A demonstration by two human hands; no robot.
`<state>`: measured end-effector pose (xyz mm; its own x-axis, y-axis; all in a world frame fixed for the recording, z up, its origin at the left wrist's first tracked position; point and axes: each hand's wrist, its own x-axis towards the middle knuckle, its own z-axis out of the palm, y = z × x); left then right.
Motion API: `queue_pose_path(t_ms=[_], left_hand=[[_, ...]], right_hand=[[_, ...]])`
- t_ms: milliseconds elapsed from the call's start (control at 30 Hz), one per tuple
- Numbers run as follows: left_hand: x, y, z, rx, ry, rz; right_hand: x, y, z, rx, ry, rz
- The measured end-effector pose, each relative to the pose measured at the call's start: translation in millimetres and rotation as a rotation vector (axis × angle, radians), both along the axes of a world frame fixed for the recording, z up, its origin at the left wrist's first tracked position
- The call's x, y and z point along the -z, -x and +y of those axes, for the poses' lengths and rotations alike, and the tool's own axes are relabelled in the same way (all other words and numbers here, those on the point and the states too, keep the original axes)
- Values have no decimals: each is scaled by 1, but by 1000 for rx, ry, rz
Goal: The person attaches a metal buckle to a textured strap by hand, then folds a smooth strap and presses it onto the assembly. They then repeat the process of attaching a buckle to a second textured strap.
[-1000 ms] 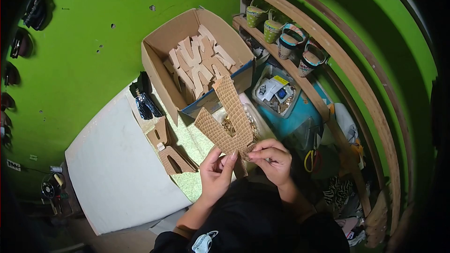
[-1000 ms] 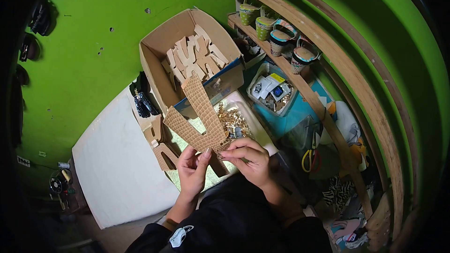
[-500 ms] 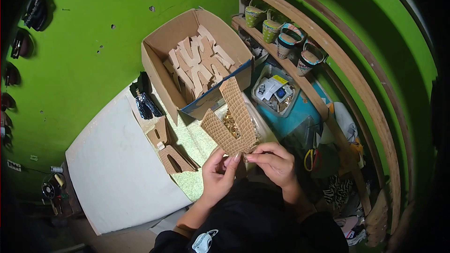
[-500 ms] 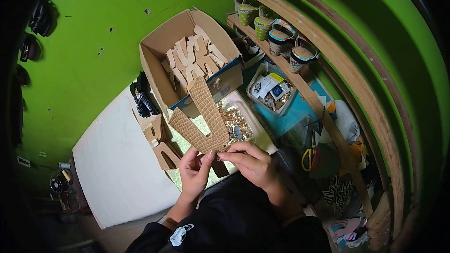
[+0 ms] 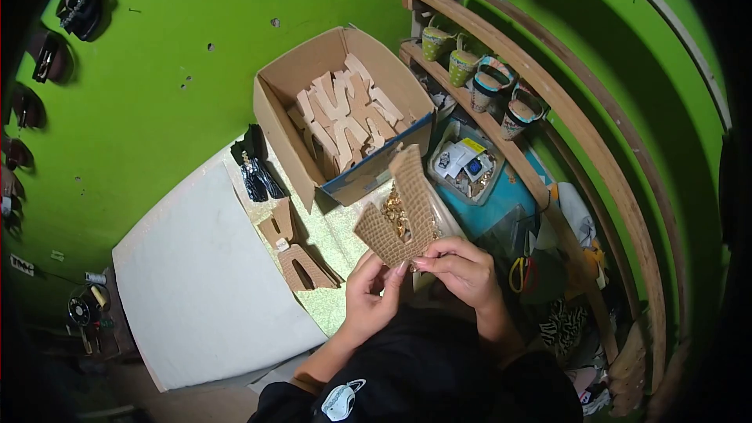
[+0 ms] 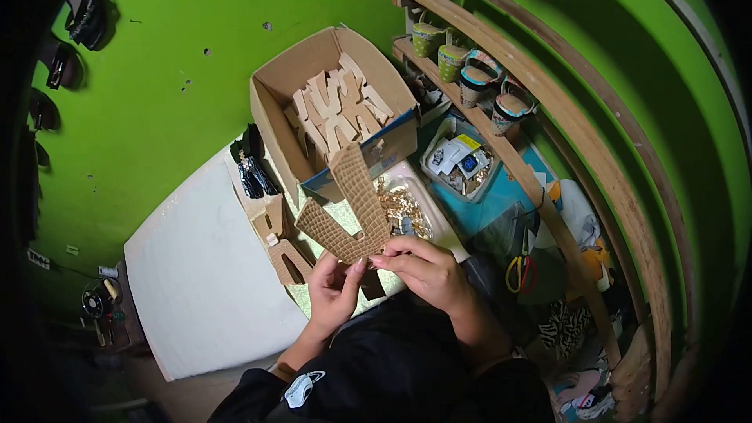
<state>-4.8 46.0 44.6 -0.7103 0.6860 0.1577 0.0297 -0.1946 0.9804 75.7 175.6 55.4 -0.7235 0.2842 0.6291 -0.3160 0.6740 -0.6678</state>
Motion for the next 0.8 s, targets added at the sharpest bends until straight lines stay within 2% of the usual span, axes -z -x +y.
queue_pose_path(t_ms=[133, 267, 300, 433, 500, 800], left_hand=[[-5, 9, -7, -43, -131, -75], [-13, 11, -25, -64, -113, -79], [-17, 10, -27, -107, -129, -149], [-21, 15, -43, -94, -140, -46], [-19, 17, -52, -81, -64, 31], [-11, 21, -74, -152, -117, 98]], right_hand=[[-13, 11, -8, -62, -7, -24], [-25, 19, -24, -70, -34, -38], [-27, 19, -29, -59, -34, -51], [-32, 21, -42, -76, -35, -57], [-36, 23, -48, -80, -25, -58], [-42, 27, -75, -74, 13, -87]])
